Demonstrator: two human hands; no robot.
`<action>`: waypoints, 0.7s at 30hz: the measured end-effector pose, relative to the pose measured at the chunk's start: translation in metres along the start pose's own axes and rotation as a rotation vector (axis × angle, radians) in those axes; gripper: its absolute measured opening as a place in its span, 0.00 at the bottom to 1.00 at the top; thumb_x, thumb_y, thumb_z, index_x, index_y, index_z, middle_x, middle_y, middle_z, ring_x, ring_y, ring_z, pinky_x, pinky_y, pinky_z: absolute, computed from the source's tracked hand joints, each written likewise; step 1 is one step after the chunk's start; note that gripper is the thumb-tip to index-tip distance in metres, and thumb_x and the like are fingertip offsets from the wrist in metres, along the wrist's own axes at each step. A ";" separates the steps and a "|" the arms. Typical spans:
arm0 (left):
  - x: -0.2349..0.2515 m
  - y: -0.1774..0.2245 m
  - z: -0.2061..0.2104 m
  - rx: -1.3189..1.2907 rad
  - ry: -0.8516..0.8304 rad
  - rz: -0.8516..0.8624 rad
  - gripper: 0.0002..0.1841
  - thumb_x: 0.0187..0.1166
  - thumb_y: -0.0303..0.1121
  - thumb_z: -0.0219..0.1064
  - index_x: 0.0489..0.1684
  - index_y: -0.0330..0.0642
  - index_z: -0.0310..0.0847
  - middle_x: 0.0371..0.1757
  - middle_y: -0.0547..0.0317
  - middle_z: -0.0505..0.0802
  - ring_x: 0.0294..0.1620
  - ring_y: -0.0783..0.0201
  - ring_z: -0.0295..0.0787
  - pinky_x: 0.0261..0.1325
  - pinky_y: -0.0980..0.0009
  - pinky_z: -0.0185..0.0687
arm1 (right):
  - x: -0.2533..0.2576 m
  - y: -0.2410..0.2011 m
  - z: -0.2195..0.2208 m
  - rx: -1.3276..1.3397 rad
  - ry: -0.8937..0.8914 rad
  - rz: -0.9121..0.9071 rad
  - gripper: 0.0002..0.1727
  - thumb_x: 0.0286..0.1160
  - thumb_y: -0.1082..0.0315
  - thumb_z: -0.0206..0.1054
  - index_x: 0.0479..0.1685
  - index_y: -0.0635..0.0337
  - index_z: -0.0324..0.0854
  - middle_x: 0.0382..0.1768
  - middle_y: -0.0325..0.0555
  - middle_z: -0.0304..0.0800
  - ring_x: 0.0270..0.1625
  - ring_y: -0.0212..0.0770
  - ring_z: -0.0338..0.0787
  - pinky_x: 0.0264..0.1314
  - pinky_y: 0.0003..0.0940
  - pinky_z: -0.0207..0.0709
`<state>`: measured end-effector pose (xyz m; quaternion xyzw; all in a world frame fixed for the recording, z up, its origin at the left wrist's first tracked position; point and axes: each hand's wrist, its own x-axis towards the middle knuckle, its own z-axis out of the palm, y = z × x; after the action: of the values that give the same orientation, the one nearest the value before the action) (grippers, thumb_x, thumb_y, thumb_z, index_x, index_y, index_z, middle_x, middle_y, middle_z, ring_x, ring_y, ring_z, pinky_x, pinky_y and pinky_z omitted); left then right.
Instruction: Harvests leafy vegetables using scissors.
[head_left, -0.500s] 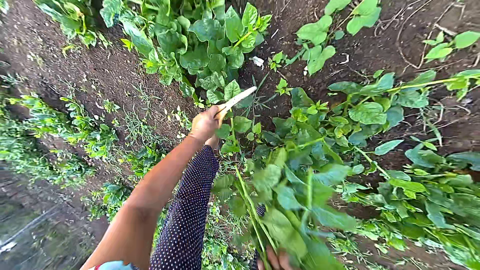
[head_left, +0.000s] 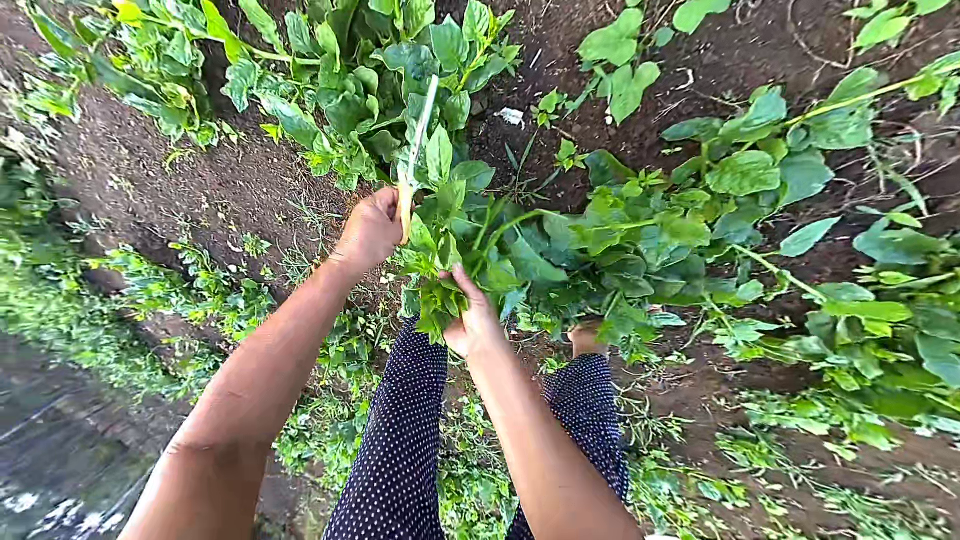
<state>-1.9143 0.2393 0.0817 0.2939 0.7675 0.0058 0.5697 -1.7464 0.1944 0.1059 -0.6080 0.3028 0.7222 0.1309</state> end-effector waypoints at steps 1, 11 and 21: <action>-0.002 0.000 0.003 0.069 0.009 0.016 0.13 0.78 0.21 0.67 0.59 0.32 0.82 0.50 0.45 0.93 0.50 0.55 0.92 0.59 0.50 0.86 | 0.003 0.001 0.004 -0.003 -0.028 0.014 0.17 0.90 0.53 0.55 0.60 0.57 0.76 0.46 0.47 0.86 0.47 0.41 0.88 0.51 0.40 0.85; -0.039 -0.026 0.030 0.419 0.133 0.003 0.11 0.80 0.23 0.67 0.57 0.28 0.81 0.46 0.30 0.92 0.51 0.31 0.92 0.57 0.31 0.81 | 0.013 0.014 0.009 0.035 -0.082 0.145 0.10 0.83 0.69 0.62 0.56 0.61 0.78 0.43 0.49 0.88 0.44 0.41 0.90 0.47 0.39 0.86; 0.046 0.073 -0.022 0.931 -0.480 -0.238 0.20 0.86 0.40 0.65 0.58 0.27 0.83 0.53 0.30 0.90 0.57 0.33 0.87 0.61 0.31 0.77 | 0.018 0.014 -0.021 -0.303 0.056 -0.062 0.16 0.74 0.72 0.74 0.57 0.70 0.80 0.48 0.53 0.89 0.51 0.40 0.89 0.56 0.37 0.84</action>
<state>-1.9097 0.3277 0.0746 0.4197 0.5651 -0.4671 0.5351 -1.7421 0.1675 0.0906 -0.6496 0.1750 0.7381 0.0513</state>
